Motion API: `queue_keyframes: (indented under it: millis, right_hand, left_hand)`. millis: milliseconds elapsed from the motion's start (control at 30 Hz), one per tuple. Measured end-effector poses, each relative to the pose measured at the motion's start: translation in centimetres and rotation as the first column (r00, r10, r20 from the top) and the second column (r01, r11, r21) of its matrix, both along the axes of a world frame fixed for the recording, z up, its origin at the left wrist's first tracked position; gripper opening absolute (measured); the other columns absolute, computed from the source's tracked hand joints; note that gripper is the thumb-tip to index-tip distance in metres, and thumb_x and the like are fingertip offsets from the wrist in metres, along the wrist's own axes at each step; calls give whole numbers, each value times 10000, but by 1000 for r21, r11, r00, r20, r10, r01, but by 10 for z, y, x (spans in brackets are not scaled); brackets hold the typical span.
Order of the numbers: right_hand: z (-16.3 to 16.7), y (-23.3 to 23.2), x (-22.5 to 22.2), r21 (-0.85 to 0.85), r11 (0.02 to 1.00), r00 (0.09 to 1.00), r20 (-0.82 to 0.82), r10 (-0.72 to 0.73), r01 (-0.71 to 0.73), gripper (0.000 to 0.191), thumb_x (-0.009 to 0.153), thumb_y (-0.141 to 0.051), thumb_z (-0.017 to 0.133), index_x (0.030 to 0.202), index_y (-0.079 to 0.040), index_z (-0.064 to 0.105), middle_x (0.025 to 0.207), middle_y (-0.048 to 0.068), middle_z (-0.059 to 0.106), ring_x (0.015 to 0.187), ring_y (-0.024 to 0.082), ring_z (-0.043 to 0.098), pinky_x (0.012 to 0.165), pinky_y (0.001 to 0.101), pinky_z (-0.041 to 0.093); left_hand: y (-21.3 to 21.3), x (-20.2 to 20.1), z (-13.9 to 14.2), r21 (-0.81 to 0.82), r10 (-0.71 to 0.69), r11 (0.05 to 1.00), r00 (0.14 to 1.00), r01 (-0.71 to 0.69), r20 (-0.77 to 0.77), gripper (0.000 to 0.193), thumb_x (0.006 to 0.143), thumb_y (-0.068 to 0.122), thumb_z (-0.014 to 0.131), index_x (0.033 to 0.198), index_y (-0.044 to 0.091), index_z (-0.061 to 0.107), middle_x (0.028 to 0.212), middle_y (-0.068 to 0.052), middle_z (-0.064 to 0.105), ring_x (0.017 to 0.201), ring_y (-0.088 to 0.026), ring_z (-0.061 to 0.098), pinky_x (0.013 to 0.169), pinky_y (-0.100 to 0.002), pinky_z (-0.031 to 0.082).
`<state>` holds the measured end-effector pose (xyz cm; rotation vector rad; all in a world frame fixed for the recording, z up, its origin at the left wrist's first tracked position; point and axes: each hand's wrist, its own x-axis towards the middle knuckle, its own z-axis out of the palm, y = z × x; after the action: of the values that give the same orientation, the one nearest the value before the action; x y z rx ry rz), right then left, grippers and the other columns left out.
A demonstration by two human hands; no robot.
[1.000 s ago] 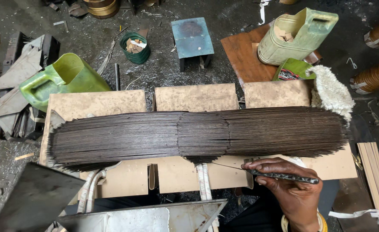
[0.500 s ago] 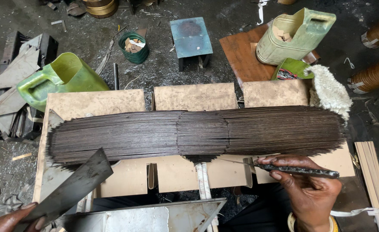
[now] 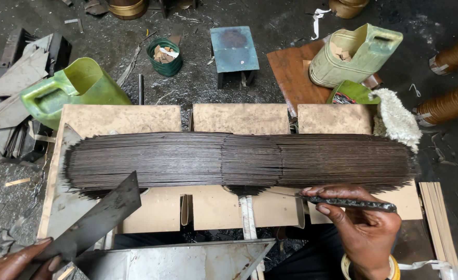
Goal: The person uses a large metal blade to repeatedly shave the ends of a bundle of dark broom bristles clamped in a wooden jig. The person alternates between shaving with the blade and using a smaller tool to trim and align the bristle tips.
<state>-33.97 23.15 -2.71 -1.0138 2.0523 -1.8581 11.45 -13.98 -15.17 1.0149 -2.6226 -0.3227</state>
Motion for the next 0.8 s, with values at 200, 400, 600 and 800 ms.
queue_keyframes:
  millis: [200, 400, 600, 800]
  right_hand:
    - [6, -12, 4, 37, 999, 999, -39, -6, 8, 182, 842, 161, 683, 1020, 126, 674, 1026, 239, 745, 1037, 341, 769, 929, 416, 654]
    - [18, -24, 7, 168, 986, 983, -177, 52, -21, 189, 817, 101, 721, 1004, 77, 710, 1014, 209, 772, 1016, 304, 792, 852, 368, 680]
    - [37, -42, 9, 310, 949, 935, -315, 160, -58, 196, 798, 43, 754, 994, 42, 742, 1007, 150, 802, 937, 228, 817, 719, 286, 668]
    - [49, -61, 6, 366, 916, 890, -347, 297, -163, 160, 853, -11, 723, 1007, 24, 749, 1022, 123, 809, 895, 180, 811, 729, 268, 643]
  left_hand:
    - [6, 9, -5, 74, 82, 994, 996, -83, 19, 508, 741, 230, 828, 1230, 133, 733, 854, -130, 780, 802, -236, 786, 841, -390, 633]
    - [5, 13, -16, 150, 149, 969, 950, -196, 276, 469, 755, 283, 824, 1214, 206, 764, 905, -89, 821, 844, -232, 814, 898, -396, 653]
    - [7, 17, -19, 122, 141, 977, 960, -175, 243, 481, 738, 320, 830, 1200, 202, 767, 907, -98, 811, 867, -235, 809, 870, -360, 644]
    - [6, 22, -24, 229, 66, 968, 986, -100, 155, 479, 745, 323, 798, 1208, 208, 758, 904, -79, 824, 881, -222, 816, 916, -389, 637]
